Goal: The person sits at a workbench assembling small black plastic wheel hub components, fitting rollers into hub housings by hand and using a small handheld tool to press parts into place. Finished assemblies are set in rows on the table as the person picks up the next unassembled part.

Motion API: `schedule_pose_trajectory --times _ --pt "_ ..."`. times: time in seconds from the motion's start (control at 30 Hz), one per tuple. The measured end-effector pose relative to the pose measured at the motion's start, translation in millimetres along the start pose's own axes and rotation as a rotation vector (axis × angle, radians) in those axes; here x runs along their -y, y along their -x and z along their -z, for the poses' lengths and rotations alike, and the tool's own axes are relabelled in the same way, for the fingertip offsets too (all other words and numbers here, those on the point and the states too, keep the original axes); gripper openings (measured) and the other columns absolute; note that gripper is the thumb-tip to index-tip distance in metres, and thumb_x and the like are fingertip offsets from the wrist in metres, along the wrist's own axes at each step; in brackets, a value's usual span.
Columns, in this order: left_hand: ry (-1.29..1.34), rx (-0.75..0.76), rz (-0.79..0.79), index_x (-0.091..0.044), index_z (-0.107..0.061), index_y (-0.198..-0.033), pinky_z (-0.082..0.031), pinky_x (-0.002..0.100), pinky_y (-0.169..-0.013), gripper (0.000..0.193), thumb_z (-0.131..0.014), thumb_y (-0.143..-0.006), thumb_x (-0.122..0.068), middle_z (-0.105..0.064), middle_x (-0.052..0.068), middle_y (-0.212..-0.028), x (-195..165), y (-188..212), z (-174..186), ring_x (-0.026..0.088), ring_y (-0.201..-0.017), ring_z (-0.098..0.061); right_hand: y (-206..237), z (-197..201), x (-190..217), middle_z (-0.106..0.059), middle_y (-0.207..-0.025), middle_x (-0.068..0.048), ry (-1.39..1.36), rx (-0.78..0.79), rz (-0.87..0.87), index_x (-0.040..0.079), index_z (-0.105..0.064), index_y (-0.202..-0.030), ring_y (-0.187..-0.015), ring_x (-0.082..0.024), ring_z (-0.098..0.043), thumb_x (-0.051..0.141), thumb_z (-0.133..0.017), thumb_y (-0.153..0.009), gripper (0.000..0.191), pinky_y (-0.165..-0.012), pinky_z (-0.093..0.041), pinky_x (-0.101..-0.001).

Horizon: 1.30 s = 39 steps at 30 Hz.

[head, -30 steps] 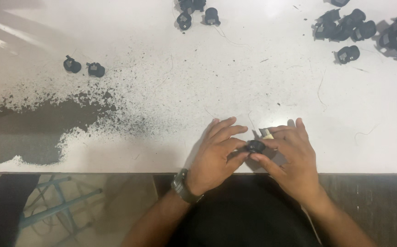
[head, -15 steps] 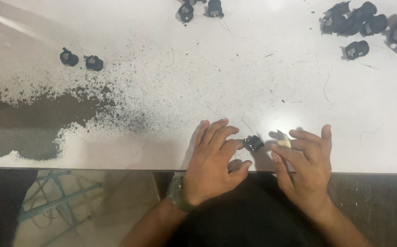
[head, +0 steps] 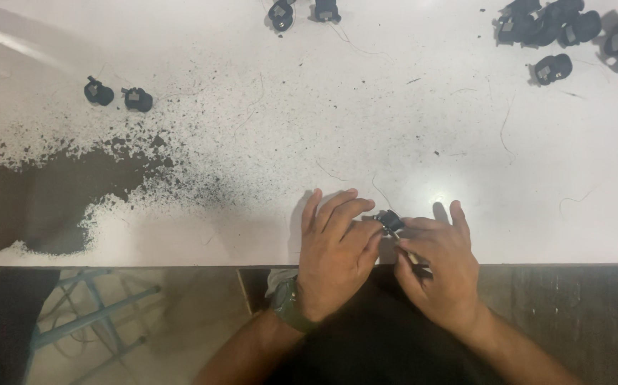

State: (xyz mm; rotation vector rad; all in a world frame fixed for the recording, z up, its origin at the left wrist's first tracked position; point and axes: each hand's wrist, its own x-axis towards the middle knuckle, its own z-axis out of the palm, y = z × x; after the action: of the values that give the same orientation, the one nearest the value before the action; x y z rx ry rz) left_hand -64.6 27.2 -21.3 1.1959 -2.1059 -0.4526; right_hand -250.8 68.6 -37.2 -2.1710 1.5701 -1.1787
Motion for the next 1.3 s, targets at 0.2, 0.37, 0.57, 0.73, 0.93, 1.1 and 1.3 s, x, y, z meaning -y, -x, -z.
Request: schedule_pose_trajectory --times 0.2,0.37,0.57,0.73,0.93,1.1,1.3 --pt "-0.056 -0.003 -0.113 -0.009 -0.072 -0.109 -0.028 0.055 -0.126 0.015 -0.074 -0.094 -0.011 -0.069 0.003 -0.123 5.2 0.0 -0.2 0.022 -0.129 -0.059 0.7 -2.0 0.1 -0.071 -0.110 -0.015 -0.011 -0.003 -0.009 0.009 -0.059 -0.107 -0.115 -0.030 -0.069 0.002 -0.078 -0.079 0.035 -0.126 -0.030 -0.0615" --pt "-0.090 -0.001 -0.144 -0.010 -0.072 -0.110 -0.028 0.054 -0.127 0.016 -0.074 -0.094 -0.011 -0.069 0.003 -0.123 6.7 1.2 -0.9 0.021 -0.129 -0.058 3.1 -2.1 -0.6 -0.071 -0.109 -0.014 -0.004 0.012 0.005 0.010 -0.058 -0.107 -0.115 -0.031 -0.070 0.002 -0.078 -0.078 0.036 -0.125 -0.028 -0.0624" --pt "-0.100 -0.007 -0.130 -0.014 -0.073 -0.106 -0.027 0.051 -0.125 0.016 -0.078 -0.091 -0.015 -0.062 0.002 -0.133 4.7 8.8 3.1 0.022 -0.134 -0.054 5.0 -3.8 0.3 -0.070 -0.099 -0.008 -0.019 -0.007 0.015 0.010 -0.060 -0.104 -0.116 -0.030 -0.070 0.001 -0.078 -0.078 0.033 -0.126 -0.029 -0.0614" --pt "-0.078 -0.017 -0.087 -0.015 -0.073 -0.105 -0.028 0.051 -0.126 0.016 -0.079 -0.090 -0.015 -0.059 0.001 -0.135 5.0 14.4 4.3 0.021 -0.135 -0.053 3.2 -4.0 2.2 -0.069 -0.095 -0.008 0.006 0.036 0.011 0.010 -0.062 -0.100 -0.115 -0.030 -0.068 0.001 -0.080 -0.074 0.033 -0.124 -0.030 -0.0627" --pt "-0.051 -0.049 -0.096 -0.013 -0.072 -0.102 -0.031 0.052 -0.125 0.013 -0.079 -0.090 -0.015 -0.058 0.003 -0.137 6.3 18.9 4.2 0.023 -0.137 -0.052 1.3 -3.2 1.4 -0.069 -0.099 -0.010 -0.005 0.062 0.041 0.009 -0.061 -0.101 -0.115 -0.030 -0.068 0.000 -0.080 -0.072 0.036 -0.123 -0.032 -0.0646" --pt "-0.135 -0.035 -0.180 -0.014 -0.074 -0.099 -0.032 0.054 -0.122 0.009 -0.080 -0.092 -0.017 -0.057 0.006 -0.141 6.9 19.8 4.4 0.026 -0.139 -0.048 0.8 -5.1 1.3 -0.069 -0.100 -0.010 -0.019 0.045 0.041 0.009 -0.059 -0.100 -0.116 -0.029 -0.068 0.000 -0.079 -0.073 0.035 -0.124 -0.032 -0.0646" --pt "-0.107 -0.127 -0.156 -0.013 -0.075 -0.104 -0.038 0.052 -0.118 0.012 -0.078 -0.093 -0.016 -0.057 0.010 -0.139 4.4 16.9 -1.0 0.028 -0.135 -0.050 1.3 -4.8 2.4 -0.069 -0.097 -0.010 -0.008 0.054 0.022 0.009 -0.061 -0.096 -0.113 -0.030 -0.069 0.000 -0.080 -0.072 0.032 -0.123 -0.032 -0.0650"
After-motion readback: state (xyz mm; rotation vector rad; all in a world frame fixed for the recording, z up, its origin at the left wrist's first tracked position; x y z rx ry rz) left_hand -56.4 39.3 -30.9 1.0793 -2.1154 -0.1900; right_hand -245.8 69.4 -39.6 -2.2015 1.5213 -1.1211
